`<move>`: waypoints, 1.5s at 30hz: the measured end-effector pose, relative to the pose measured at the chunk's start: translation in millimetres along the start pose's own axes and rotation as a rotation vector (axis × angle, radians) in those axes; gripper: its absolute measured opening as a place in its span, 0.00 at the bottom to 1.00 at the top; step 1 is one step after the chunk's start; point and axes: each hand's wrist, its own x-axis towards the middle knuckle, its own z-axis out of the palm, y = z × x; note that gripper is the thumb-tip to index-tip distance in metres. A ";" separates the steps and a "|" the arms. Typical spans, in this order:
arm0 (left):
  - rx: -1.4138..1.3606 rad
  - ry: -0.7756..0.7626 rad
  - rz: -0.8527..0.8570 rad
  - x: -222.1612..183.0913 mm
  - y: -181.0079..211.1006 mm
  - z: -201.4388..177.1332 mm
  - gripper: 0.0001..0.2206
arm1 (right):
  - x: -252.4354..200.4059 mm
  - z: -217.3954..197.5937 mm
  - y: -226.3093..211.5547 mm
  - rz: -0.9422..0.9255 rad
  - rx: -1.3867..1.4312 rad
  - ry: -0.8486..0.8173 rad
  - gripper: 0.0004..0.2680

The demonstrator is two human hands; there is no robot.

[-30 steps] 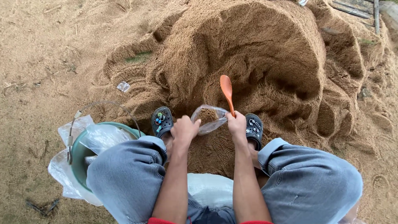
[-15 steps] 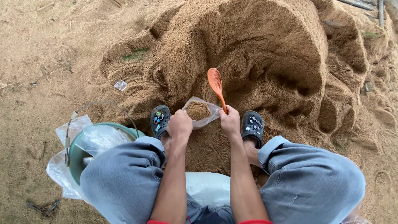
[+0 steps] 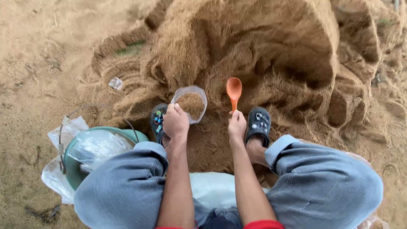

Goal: Scooping grain from a large pile into small plastic bags using a spoon

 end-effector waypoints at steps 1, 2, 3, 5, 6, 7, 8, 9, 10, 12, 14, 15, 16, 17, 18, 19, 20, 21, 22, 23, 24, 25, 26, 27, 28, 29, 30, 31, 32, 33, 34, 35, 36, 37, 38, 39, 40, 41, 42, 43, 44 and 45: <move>0.009 -0.012 -0.008 -6.4 -3.5 1.5 0.16 | -8.4 -4.9 19.5 0.014 -0.010 0.001 0.11; -0.006 -0.003 -0.018 -4.5 -0.4 2.7 0.15 | -8.0 -3.4 32.0 0.133 -0.089 0.044 0.11; -0.022 0.006 -0.028 -2.7 3.2 3.4 0.15 | -7.8 -2.1 43.8 0.252 -0.168 0.087 0.11; -0.032 0.009 -0.029 2.6 2.6 5.9 0.14 | 10.8 5.8 106.7 0.299 -0.250 0.114 0.10; -0.037 0.004 -0.040 0.9 -1.7 7.3 0.13 | 14.6 6.2 142.2 0.354 -0.341 0.138 0.09; -0.033 0.000 -0.044 0.3 -2.4 7.6 0.13 | 14.9 10.0 156.7 0.360 -0.345 0.137 0.09; -0.054 0.005 -0.039 0.5 -1.8 8.3 0.13 | 16.8 14.1 170.2 0.314 -0.390 0.149 0.08; -0.076 0.010 -0.034 0.6 -1.0 8.9 0.13 | 18.7 17.9 183.6 0.267 -0.436 0.160 0.07; -0.077 0.009 -0.037 0.8 -0.3 9.5 0.13 | 10.2 23.9 167.4 0.267 -0.438 0.159 0.07; -0.106 -0.013 -0.017 0.5 0.6 9.8 0.13 | -8.1 35.9 135.3 0.233 -0.365 0.049 0.08; -0.132 0.002 0.008 -2.7 3.0 7.2 0.13 | -10.7 37.8 111.0 0.209 -0.292 -0.037 0.08; -0.158 0.016 0.035 -3.7 5.0 5.9 0.14 | -10.9 39.3 98.1 0.184 -0.217 -0.122 0.09; -0.156 0.016 0.034 -3.1 4.8 5.8 0.14 | -6.9 38.5 95.7 0.186 -0.217 -0.122 0.09; -0.164 0.016 0.049 -2.8 4.6 5.6 0.13 | -3.1 37.5 93.3 0.192 -0.214 -0.122 0.10; -0.175 0.018 0.064 -2.0 5.6 5.7 0.13 | 2.6 36.4 89.8 0.194 -0.212 -0.121 0.10; -0.176 0.019 0.064 -2.9 5.8 4.5 0.13 | 1.0 30.6 78.7 0.193 -0.212 -0.121 0.10; -0.185 0.021 0.069 -3.4 7.2 3.9 0.13 | 1.2 24.6 66.6 0.196 -0.205 -0.085 0.10; -0.194 0.023 0.074 -4.3 8.6 3.0 0.14 | 0.9 18.3 54.5 0.200 -0.199 -0.049 0.10; -0.197 0.026 0.075 -3.8 8.1 5.4 0.14 | -0.7 11.4 35.8 0.195 -0.198 -0.049 0.10; -0.190 0.030 0.076 -3.4 7.5 7.7 0.14 | -2.7 4.6 17.1 0.166 -0.193 -0.038 0.11; -0.181 0.035 0.076 -2.7 6.1 9.0 0.14 | -5.7 -1.3 -1.4 0.138 -0.187 -0.029 0.11; -0.182 0.040 0.077 -3.4 8.1 5.9 0.14 | -0.2 -6.1 -7.0 0.134 -0.186 -0.032 0.11; -0.197 0.025 0.072 -3.7 10.4 2.8 0.15 | 5.7 -10.7 -12.8 0.046 -0.206 -0.007 0.12; -0.212 0.010 0.067 -4.2 12.6 -0.2 0.15 | 11.6 -15.3 -18.7 -0.043 -0.225 0.019 0.12; -0.214 0.014 0.068 -4.5 13.2 -0.7 0.15 | 10.5 -21.5 -36.1 -0.046 -0.223 0.017 0.12; -0.216 0.008 0.068 -4.7 13.9 -1.0 0.15 | 9.5 -27.9 -53.5 -0.085 -0.170 -0.003 0.12; -0.218 0.001 0.069 -5.3 14.5 -1.1 0.15 | 8.3 -34.7 -70.6 -0.123 -0.117 -0.022 0.12; -0.219 0.004 0.070 -5.6 14.6 -0.4 0.15 | 5.8 -41.2 -82.6 -0.125 -0.116 -0.023 0.12; -0.223 -0.007 0.072 -5.7 15.2 0.8 0.16 | 3.6 -48.2 -94.6 -0.175 -0.117 -0.073 0.12; -0.227 -0.017 0.073 -5.8 15.9 2.1 0.16 | 1.5 -55.2 -106.6 -0.224 -0.118 -0.123 0.12; -0.228 -0.017 0.076 -6.3 16.5 1.4 0.16 | -2.5 -58.2 -115.2 -0.226 -0.117 -0.122 0.12; -0.234 -0.024 0.081 -6.6 17.2 0.8 0.16 | -6.3 -61.1 -123.8 -0.254 -0.118 -0.170 0.12; -0.240 -0.032 0.088 -6.6 18.4 0.4 0.16 | -9.8 -64.0 -132.5 -0.282 -0.120 -0.218 0.11; -0.241 -0.033 0.091 -5.3 16.9 2.6 0.16 | -10.3 -64.5 -131.4 -0.284 -0.118 -0.215 0.11; -0.244 -0.032 0.106 -4.5 15.4 5.1 0.16 | -11.1 -65.6 -129.8 -0.338 -0.170 -0.242 0.08; -0.246 -0.031 0.122 -3.5 13.9 7.9 0.16 | -11.6 -66.6 -128.2 -0.392 -0.221 -0.268 0.06; -0.246 -0.033 0.124 -4.4 14.9 6.2 0.16 | -7.8 -62.8 -121.2 -0.392 -0.221 -0.264 0.06; -0.255 -0.034 0.137 -5.0 15.9 4.6 0.16 | -3.8 -58.7 -114.3 -0.423 -0.122 -0.248 0.07; -0.265 -0.033 0.149 -5.2 17.3 3.1 0.17 | 1.0 -54.4 -107.8 -0.455 -0.022 -0.232 0.09; -0.267 -0.035 0.151 -4.5 18.7 3.6 0.17 | -4.4 -53.3 -114.2 -0.456 -0.023 -0.230 0.09; -0.281 -0.045 0.149 -5.3 18.8 4.3 0.17 | -11.3 -53.5 -119.2 -0.364 0.027 -0.138 0.11; -0.295 -0.055 0.148 -5.9 19.0 5.3 0.17 | -17.7 -53.4 -124.3 -0.272 0.076 -0.048 0.12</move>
